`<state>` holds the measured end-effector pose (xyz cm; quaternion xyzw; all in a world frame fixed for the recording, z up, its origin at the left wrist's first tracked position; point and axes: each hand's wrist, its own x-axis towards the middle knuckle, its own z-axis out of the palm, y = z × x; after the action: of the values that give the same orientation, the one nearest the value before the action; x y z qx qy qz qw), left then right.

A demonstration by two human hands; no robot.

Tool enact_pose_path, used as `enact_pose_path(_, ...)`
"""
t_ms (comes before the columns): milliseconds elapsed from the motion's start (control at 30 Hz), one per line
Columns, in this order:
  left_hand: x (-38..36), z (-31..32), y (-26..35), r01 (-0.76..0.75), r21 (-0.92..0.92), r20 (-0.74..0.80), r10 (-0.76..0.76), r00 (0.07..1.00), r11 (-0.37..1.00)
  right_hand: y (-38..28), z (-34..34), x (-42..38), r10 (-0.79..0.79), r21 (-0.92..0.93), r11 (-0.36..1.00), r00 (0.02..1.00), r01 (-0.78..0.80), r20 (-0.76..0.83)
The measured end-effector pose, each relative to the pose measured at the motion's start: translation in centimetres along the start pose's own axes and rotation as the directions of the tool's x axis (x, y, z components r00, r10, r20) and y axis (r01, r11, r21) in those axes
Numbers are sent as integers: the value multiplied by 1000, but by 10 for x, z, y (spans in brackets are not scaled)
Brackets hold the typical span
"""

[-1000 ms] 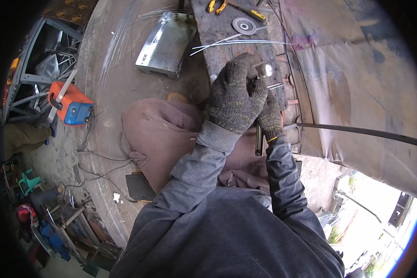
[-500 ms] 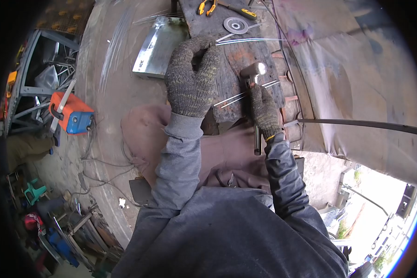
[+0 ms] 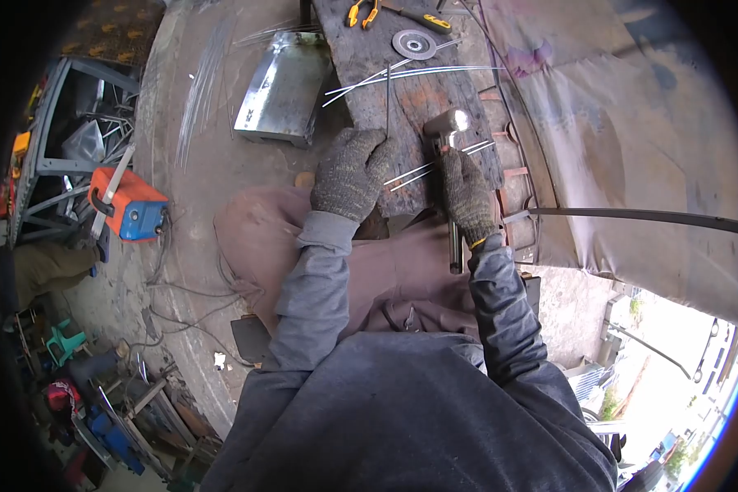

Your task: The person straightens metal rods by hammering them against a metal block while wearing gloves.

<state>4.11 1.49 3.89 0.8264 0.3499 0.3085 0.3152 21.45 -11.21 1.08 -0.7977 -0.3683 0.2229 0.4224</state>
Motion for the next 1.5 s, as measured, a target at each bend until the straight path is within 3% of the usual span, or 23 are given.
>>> enact_pose_path(133, -21, 21, -24, 62, 76, 74, -68, 995, 995, 7, 3, -1, 25, -20, 999, 1000, -25, -17)
enact_pose_path(200, -19, 18, -20, 126, 74, 77, -132, 988, 989, 14, 6, -5, -267, -23, 964, 959, 266, -98)
enact_pose_path(233, -17, 13, -16, 126, 75, 74, -132, 988, 989, 14, 6, -5, -269, -22, 963, 958, 268, -97)
enact_pose_path(300, -15, 4, -6, 91, 73, 6, -91, 996, 993, 11, 4, -4, -180, -60, 983, 980, 175, -84)
enact_pose_path(433, -15, -9, 10, 28, 64, -26, -26, 999, 998, 20, 8, 0, -194, -13, 981, 978, 194, -79)
enact_pose_path(533, -15, -12, 19, 118, 26, -51, -117, 992, 993, 17, 7, -1, -201, -44, 979, 975, 197, -94)
enact_pose_path(633, -10, -15, 26, 159, 109, -44, -155, 987, 981, 13, 7, 3, -93, -34, 995, 994, 92, -54)
enact_pose_path(733, -5, -17, 34, 106, 95, -126, -94, 988, 990, 17, 8, 3, -11, 86, 996, 999, 14, -32)
enact_pose_path(800, -1, -17, 42, 93, -79, -186, -107, 977, 992, 18, 7, 4, -75, 43, 996, 997, 76, -34)
enact_pose_path(933, 6, -22, 62, 44, -107, -245, -69, 967, 993, 19, 9, 4, -47, 92, 994, 998, 51, -46)
enact_pose_path(1000, 10, -18, 70, -126, -28, -309, 112, 944, 992, 15, 7, 4, -64, 8, 998, 997, 65, -42)
enact_pose_path(1133, 9, -6, 87, -124, -49, -321, 102, 942, 991, 14, 5, 4, 41, 12, 999, 999, -42, 9)
enact_pose_path(1200, 6, 0, 92, -2, -311, -189, -59, 980, 951, 25, 12, 4, 18, 65, 998, 999, -15, -47)
enact_pose_path(1400, 8, 10, 86, -204, -43, -329, 178, 927, 978, 37, 14, 5, -57, 117, 991, 998, 58, -11)
enact_pose_path(1500, 7, 11, 83, -173, -126, -279, 132, 951, 977, 26, 11, 0, -82, 46, 995, 995, 84, -55)
